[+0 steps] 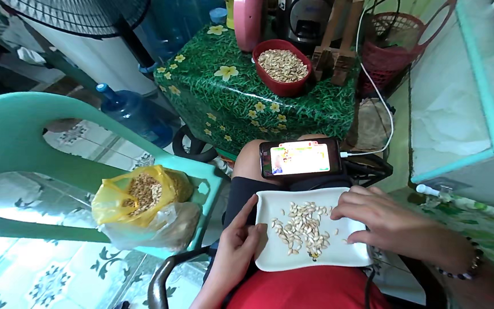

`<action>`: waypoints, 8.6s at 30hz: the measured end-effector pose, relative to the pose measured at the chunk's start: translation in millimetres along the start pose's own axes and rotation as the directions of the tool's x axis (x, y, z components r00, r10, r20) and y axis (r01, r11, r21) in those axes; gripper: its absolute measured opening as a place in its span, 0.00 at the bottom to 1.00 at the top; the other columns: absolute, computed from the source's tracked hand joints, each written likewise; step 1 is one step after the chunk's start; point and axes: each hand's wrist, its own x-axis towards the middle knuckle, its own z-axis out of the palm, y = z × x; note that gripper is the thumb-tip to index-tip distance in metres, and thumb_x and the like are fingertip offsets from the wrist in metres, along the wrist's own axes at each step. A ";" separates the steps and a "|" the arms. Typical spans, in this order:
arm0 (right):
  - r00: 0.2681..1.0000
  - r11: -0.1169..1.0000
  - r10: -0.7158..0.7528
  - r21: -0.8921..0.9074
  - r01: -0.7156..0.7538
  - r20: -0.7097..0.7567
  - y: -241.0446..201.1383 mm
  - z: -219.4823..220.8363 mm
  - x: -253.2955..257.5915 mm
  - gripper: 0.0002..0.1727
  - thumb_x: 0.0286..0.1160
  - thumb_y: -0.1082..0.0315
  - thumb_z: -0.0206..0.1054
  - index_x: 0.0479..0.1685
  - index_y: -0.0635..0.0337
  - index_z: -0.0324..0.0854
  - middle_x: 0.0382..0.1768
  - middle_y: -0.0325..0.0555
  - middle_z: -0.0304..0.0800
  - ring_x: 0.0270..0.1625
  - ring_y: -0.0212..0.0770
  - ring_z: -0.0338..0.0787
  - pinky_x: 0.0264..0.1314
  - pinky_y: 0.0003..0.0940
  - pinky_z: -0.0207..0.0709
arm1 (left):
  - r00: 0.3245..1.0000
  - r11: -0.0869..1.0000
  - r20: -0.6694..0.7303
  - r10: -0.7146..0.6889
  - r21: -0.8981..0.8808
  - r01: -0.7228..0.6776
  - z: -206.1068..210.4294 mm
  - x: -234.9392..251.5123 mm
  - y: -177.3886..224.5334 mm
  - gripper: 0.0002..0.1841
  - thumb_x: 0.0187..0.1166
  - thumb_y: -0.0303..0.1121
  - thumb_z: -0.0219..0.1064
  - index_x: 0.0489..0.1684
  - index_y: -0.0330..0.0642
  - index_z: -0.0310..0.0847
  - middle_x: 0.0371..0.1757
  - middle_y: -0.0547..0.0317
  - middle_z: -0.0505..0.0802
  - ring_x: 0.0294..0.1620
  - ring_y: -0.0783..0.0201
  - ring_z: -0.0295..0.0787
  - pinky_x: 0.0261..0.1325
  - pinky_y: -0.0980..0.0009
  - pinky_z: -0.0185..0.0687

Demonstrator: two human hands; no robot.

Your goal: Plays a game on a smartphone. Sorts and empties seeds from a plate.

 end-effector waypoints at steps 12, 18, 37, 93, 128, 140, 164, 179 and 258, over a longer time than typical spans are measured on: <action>0.935 0.959 -0.191 0.145 0.242 -0.298 -19.6 30.7 38.3 0.10 0.80 0.63 0.66 0.46 0.54 0.92 0.42 0.44 0.90 0.50 0.41 0.89 0.54 0.33 0.84 | 1.000 1.000 -0.004 0.001 0.018 -0.001 -0.5 0.0 -0.1 0.30 0.83 0.22 0.57 0.88 0.35 0.60 0.38 0.58 0.95 0.28 0.70 0.91 0.35 0.74 0.91; 0.975 0.971 -0.222 0.085 0.224 -0.022 -39.1 20.0 37.5 0.31 0.72 0.58 0.74 0.79 0.37 0.79 0.82 0.53 0.74 0.83 0.60 0.72 0.74 0.59 0.76 | 1.000 1.000 0.001 -0.010 0.010 0.010 -0.4 0.4 0.6 0.31 0.83 0.22 0.57 0.89 0.35 0.59 0.36 0.58 0.95 0.28 0.69 0.91 0.35 0.73 0.91; 0.882 0.903 -0.250 0.234 0.361 -0.399 -25.4 36.7 40.3 0.12 0.79 0.72 0.64 0.44 0.55 0.96 0.55 0.45 0.96 0.57 0.36 0.92 0.65 0.28 0.83 | 1.000 1.000 -0.001 0.002 0.016 -0.002 -0.3 0.3 -0.1 0.31 0.83 0.23 0.58 0.88 0.35 0.59 0.39 0.59 0.95 0.29 0.70 0.91 0.35 0.74 0.91; 0.916 0.933 -0.174 0.238 0.271 -0.363 -9.2 15.3 30.9 0.11 0.81 0.67 0.63 0.42 0.55 0.94 0.37 0.39 0.90 0.42 0.28 0.86 0.47 0.20 0.80 | 1.000 1.000 -0.006 -0.005 0.000 0.005 -0.1 0.4 0.1 0.30 0.83 0.22 0.58 0.88 0.35 0.60 0.37 0.59 0.95 0.28 0.70 0.91 0.35 0.74 0.91; 0.755 0.993 0.063 -0.038 -0.116 -0.653 33.3 -5.9 63.2 0.21 0.68 0.75 0.60 0.50 0.48 0.97 0.45 0.47 0.83 0.55 0.51 0.79 0.54 0.48 0.75 | 1.000 1.000 -0.003 0.010 0.016 -0.009 0.0 0.2 -1.5 0.31 0.82 0.22 0.57 0.89 0.34 0.59 0.35 0.60 0.94 0.26 0.71 0.90 0.34 0.75 0.90; 0.706 0.990 0.105 0.006 -0.142 -0.700 38.6 -10.1 60.6 0.21 0.68 0.76 0.59 0.48 0.52 0.97 0.47 0.49 0.85 0.55 0.51 0.79 0.56 0.45 0.74 | 1.000 1.000 -0.003 0.003 0.007 -0.003 0.5 0.7 -0.5 0.31 0.83 0.22 0.57 0.89 0.35 0.59 0.34 0.59 0.94 0.26 0.70 0.90 0.34 0.75 0.90; 0.690 0.990 0.089 -0.011 -0.139 -0.718 35.4 -14.1 62.2 0.21 0.68 0.77 0.58 0.49 0.52 0.97 0.47 0.51 0.85 0.54 0.51 0.80 0.56 0.46 0.74 | 1.000 1.000 -0.001 -0.006 -0.001 0.006 0.4 1.4 0.9 0.31 0.83 0.22 0.57 0.89 0.35 0.59 0.37 0.59 0.95 0.28 0.70 0.91 0.35 0.75 0.90; 0.698 0.993 0.097 0.017 -0.120 -0.709 32.3 -10.1 66.0 0.21 0.67 0.77 0.59 0.48 0.53 0.97 0.48 0.48 0.86 0.56 0.50 0.80 0.57 0.45 0.74 | 1.000 1.000 -0.003 -0.011 -0.004 0.011 0.4 1.0 0.9 0.31 0.83 0.21 0.57 0.89 0.35 0.59 0.37 0.58 0.95 0.28 0.70 0.91 0.35 0.75 0.91; 0.761 0.997 0.023 -0.039 -0.064 -0.648 8.1 -9.2 87.7 0.27 0.65 0.78 0.57 0.56 0.46 0.95 0.54 0.47 0.85 0.63 0.56 0.76 0.60 0.55 0.72 | 1.000 1.000 -0.009 -0.008 0.002 0.008 0.5 0.9 1.2 0.31 0.83 0.21 0.57 0.89 0.35 0.59 0.36 0.58 0.95 0.27 0.70 0.91 0.35 0.74 0.90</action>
